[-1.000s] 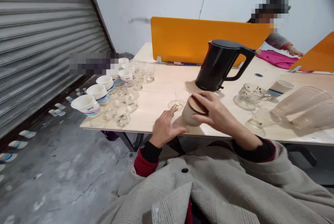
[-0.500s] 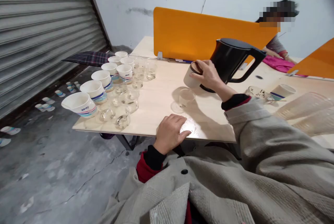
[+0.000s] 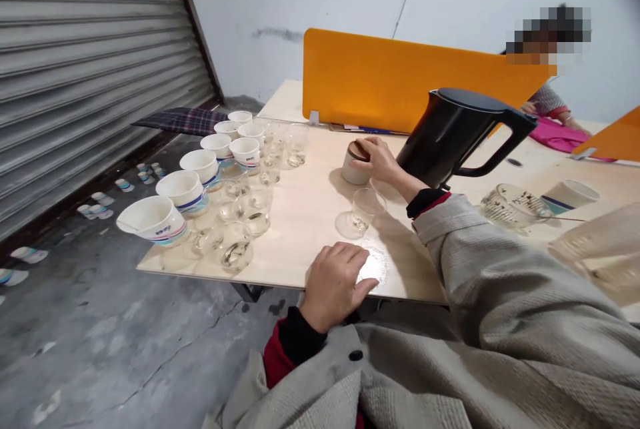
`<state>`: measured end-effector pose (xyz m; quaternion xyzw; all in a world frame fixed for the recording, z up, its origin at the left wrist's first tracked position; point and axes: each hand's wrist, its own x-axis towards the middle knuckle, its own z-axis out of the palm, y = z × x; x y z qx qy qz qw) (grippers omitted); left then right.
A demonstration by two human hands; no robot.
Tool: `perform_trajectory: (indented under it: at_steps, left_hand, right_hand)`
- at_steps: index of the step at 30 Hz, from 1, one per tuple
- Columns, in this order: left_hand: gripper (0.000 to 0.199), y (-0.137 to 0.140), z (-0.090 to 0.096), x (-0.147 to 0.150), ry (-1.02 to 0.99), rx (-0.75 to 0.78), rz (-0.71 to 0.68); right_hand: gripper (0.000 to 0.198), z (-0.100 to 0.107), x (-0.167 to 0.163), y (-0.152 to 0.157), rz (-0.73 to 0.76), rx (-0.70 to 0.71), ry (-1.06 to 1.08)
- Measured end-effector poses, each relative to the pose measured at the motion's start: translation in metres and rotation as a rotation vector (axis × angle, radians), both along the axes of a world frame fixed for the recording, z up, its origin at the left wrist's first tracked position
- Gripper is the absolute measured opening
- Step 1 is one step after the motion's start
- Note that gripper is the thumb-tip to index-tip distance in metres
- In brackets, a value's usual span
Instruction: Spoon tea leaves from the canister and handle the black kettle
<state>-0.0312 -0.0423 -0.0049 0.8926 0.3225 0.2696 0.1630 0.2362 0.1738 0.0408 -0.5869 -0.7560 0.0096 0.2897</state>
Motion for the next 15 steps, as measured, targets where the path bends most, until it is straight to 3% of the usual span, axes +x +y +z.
perform_trajectory:
  at_steps: [5,10,12,15]
  left_hand:
    - [0.041,0.0,-0.002,0.0,-0.005,0.008,0.004]
    - [0.039,0.0,0.0,0.0,-0.02,0.003,0.007]
    - [0.039,0.0,0.0,-0.001,-0.025,-0.001,0.008]
    - [0.039,0.001,0.0,-0.001,-0.035,0.012,0.008]
  right_hand:
    - [0.071,-0.001,-0.001,0.003,0.002,-0.018,0.008]
    - [0.095,0.006,0.001,-0.008,-0.062,-0.049,0.037]
    - [0.095,0.017,0.004,-0.027,-0.103,0.029,0.045]
    - [0.078,0.042,0.018,-0.07,-0.207,0.272,0.053]
